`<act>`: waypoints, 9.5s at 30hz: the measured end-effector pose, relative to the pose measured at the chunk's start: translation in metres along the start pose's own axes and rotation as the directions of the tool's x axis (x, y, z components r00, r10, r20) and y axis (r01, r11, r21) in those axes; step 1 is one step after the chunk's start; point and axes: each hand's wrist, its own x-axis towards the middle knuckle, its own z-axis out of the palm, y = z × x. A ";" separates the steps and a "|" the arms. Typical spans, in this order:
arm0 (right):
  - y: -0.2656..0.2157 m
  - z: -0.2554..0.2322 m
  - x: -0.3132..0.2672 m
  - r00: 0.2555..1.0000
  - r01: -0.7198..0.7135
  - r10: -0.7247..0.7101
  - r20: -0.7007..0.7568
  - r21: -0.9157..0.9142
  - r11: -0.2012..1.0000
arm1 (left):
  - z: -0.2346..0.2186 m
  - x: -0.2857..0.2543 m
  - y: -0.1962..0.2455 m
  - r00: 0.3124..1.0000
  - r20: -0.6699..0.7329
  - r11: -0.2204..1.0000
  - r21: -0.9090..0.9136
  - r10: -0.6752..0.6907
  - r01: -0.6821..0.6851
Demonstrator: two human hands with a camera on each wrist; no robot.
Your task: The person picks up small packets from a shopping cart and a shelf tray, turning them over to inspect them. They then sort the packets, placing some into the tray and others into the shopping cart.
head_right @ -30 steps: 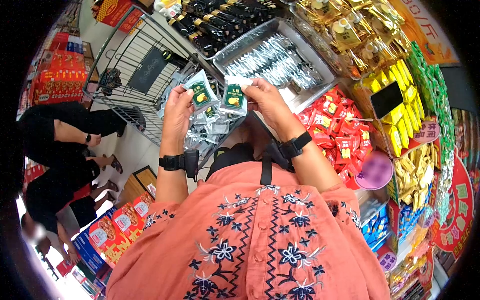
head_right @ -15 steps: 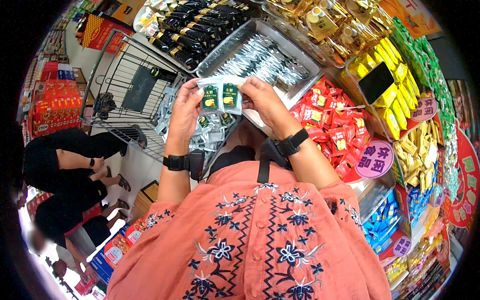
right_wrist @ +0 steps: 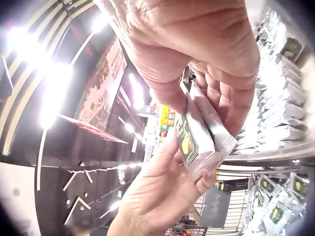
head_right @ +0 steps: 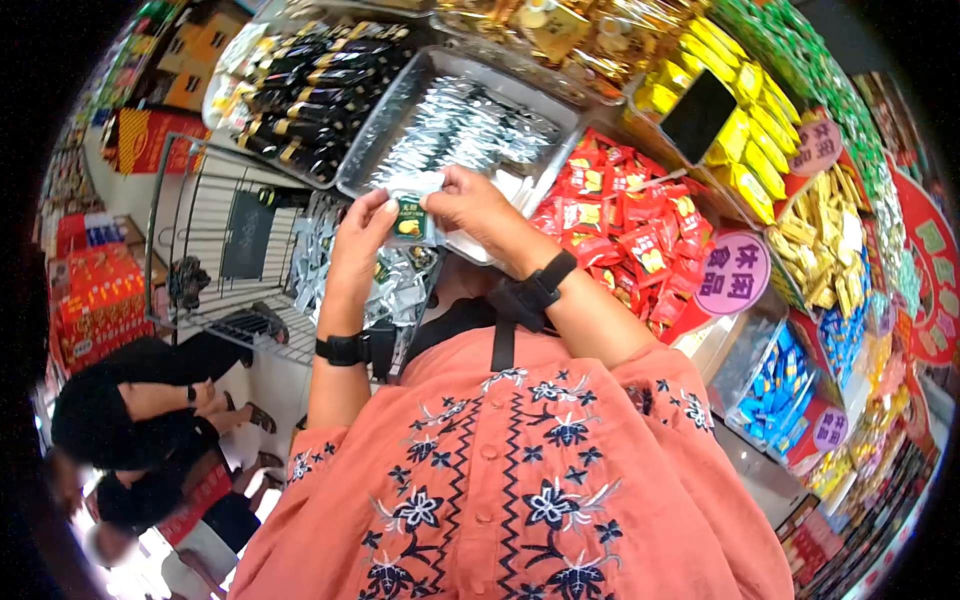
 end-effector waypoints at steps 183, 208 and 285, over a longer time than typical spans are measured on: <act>-0.026 -0.087 -0.026 0.685 0.031 -0.616 -0.390 -0.828 0.559 | 0.120 0.177 -0.038 0.468 0.884 -0.126 0.463 -0.009 -0.877; -0.027 -0.083 -0.037 0.707 0.084 -0.623 -0.335 -0.835 0.544 | 0.133 0.169 -0.008 0.584 0.768 0.109 0.625 -0.262 -0.773; 0.053 0.030 0.025 0.929 -0.202 0.323 0.180 -0.484 0.851 | -0.131 0.012 -0.262 0.791 -0.565 0.645 0.518 -0.235 0.561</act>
